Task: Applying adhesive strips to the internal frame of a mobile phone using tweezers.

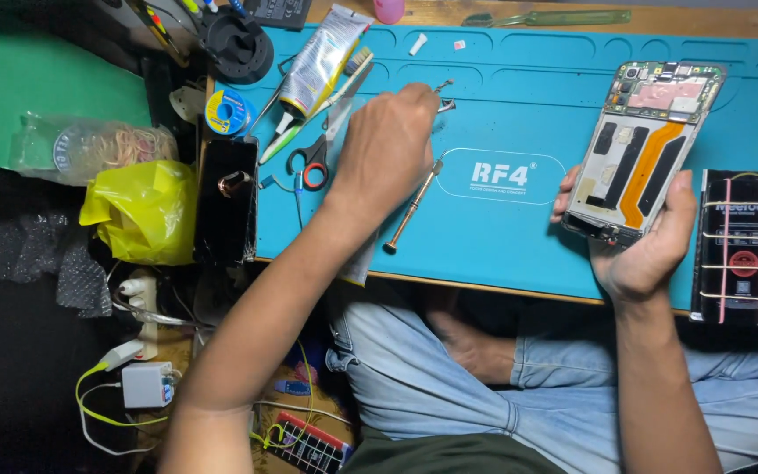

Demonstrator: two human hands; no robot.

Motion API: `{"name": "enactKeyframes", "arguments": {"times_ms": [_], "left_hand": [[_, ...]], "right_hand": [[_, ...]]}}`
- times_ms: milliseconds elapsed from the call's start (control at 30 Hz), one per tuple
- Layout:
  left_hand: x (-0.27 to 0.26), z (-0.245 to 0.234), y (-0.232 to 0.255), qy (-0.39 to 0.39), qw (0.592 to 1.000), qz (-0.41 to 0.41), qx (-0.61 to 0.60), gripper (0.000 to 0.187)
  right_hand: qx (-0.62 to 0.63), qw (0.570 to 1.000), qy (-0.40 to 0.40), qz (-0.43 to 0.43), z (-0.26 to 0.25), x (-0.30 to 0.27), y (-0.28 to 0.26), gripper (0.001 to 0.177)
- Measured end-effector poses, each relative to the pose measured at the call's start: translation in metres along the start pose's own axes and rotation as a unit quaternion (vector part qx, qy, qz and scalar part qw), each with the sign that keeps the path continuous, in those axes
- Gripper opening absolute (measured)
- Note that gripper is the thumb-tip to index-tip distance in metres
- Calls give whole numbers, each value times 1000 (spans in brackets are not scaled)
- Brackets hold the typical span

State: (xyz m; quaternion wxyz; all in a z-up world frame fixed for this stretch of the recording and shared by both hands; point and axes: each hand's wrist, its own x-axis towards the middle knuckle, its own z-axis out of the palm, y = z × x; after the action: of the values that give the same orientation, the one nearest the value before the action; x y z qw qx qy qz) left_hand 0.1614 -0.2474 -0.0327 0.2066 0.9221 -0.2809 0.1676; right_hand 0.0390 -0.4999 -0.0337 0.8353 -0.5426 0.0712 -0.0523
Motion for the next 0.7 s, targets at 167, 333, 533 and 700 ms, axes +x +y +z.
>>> {"name": "enactKeyframes", "arguments": {"times_ms": [167, 333, 533, 700], "left_hand": [[-6, -14, -2, 36, 999, 11, -14, 24], [-1, 2, -9, -5, 997, 50, -56, 40], [-8, -27, 4, 1, 984, 82, -157, 39], [-18, -5, -24, -19, 998, 4, -57, 44]], "right_hand": [[-9, 1000, 3, 7, 1, -1, -2, 73], [-11, 1000, -4, 4, -1, 0, 0, 74], [9, 1000, -4, 3, -4, 1, 1, 74], [-10, 1000, -8, 3, -2, 0, 1, 74]]}}
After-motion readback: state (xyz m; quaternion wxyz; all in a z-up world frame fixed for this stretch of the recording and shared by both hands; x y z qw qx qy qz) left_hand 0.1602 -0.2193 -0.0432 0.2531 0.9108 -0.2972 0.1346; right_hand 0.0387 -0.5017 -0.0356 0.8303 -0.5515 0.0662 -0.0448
